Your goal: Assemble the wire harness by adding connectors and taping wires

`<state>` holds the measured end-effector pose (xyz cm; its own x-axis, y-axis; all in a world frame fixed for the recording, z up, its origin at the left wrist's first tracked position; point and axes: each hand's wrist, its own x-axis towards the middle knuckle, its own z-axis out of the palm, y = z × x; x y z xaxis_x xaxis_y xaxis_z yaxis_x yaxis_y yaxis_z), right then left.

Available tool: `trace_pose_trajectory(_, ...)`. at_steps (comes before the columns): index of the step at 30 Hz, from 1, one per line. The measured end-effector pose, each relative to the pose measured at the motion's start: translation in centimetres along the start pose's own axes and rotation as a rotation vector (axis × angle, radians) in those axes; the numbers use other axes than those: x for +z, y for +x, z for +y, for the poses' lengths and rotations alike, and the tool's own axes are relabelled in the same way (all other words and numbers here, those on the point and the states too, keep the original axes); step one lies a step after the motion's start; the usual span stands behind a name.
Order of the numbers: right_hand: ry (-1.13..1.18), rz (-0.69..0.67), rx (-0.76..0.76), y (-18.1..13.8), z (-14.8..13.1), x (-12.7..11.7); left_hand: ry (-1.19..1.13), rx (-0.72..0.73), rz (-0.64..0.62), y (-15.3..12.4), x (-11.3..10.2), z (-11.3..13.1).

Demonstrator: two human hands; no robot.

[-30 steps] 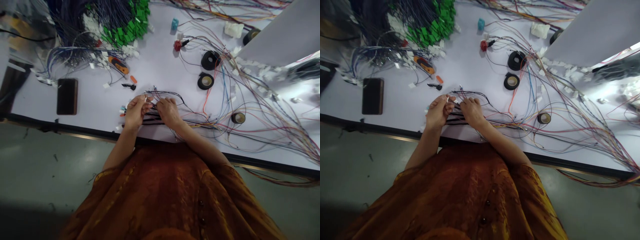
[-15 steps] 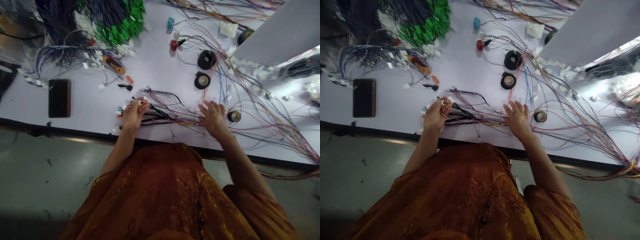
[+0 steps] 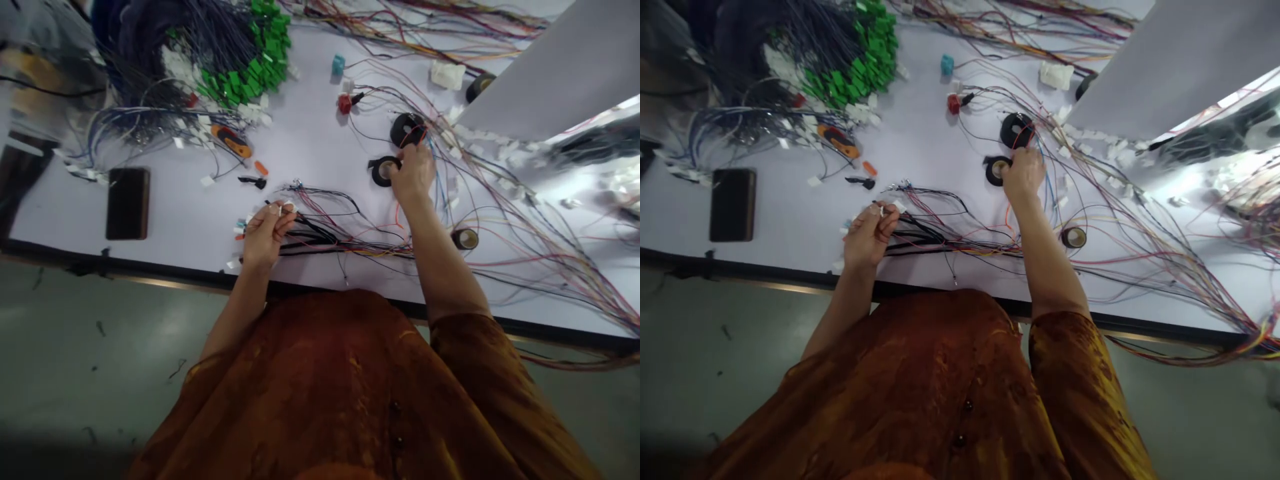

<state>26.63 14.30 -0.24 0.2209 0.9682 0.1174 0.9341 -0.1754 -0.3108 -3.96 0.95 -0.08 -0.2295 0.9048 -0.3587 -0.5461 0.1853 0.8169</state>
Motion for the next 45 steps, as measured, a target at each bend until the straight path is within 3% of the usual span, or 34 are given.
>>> trace_pose_trajectory(5, 0.212, 0.006, -0.024, -1.9, -4.4, -0.5, 0.074, 0.035, -0.035, 0.3, -0.1, 0.3)
trace_pose_trajectory(7, 0.269, 0.033, -0.008, -2.2, -4.4, -1.0, 0.115, 0.037, -0.038, 0.5, -0.1, 0.4)
trace_pose_trajectory(9, 0.313, 0.142, -0.034, -2.3, -4.0, -1.6, 0.163, 0.042, -0.033, 0.7, 0.0, 0.5)
trace_pose_trajectory(11, 0.494, 0.192, -0.080, -2.8, -4.1, -2.2, 0.201, 0.058, -0.033, 0.8, 0.1, 0.5)
trace_pose_trajectory(13, 0.781, 0.033, -0.098, -4.0, -5.2, -2.7, 0.225, 0.078, -0.046, 1.0, 0.1, 0.6)
trace_pose_trajectory(17, 1.131, -0.524, -0.080, -7.0, -9.5, -2.5, 0.272, 0.111, -0.088, 1.2, 0.1, 1.1)
trace_pose_trajectory(19, 1.220, -0.653, -0.037, -7.8, -11.3, -1.9, 0.313, 0.137, -0.109, 1.3, 0.1, 1.4)
trace_pose_trajectory(22, 1.281, -0.723, 0.021, -7.9, -12.7, -0.8, 0.377, 0.168, -0.129, 1.4, 0.0, 1.8)
trace_pose_trajectory(26, 1.253, -0.742, 0.061, -7.5, -12.9, 0.0, 0.450, 0.189, -0.152, 1.9, -0.2, 1.8)
trace_pose_trajectory(30, 1.197, -0.739, 0.010, -8.8, -12.5, -1.0, 0.504, 0.211, -0.148, 2.4, -0.2, 1.5)
trace_pose_trajectory(34, 0.982, -0.492, -0.312, -13.0, -11.4, -2.7, 0.513, 0.209, -0.132, 2.4, 0.2, 1.8)
trace_pose_trajectory(37, 0.852, -0.420, -0.546, -16.1, -10.8, -3.1, 0.530, 0.191, -0.134, 1.7, 0.9, 2.6)
trace_pose_trajectory(39, 0.933, -0.403, -0.446, -16.7, -11.0, -2.6, 0.544, 0.182, -0.141, 0.7, 1.6, 3.3)
trace_pose_trajectory(41, 1.105, -0.423, -0.177, -15.8, -11.7, -1.5, 0.579, 0.226, -0.171, -0.5, 2.4, 3.9)
trace_pose_trajectory(43, 1.238, -0.572, 0.096, -13.7, -12.7, -0.4, 0.668, 0.329, -0.225, -1.7, 2.9, 4.1)
trace_pose_trajectory(45, 1.306, -0.757, 0.266, -11.6, -13.3, 0.5, 0.752, 0.431, -0.273, -2.3, 3.0, 4.0)
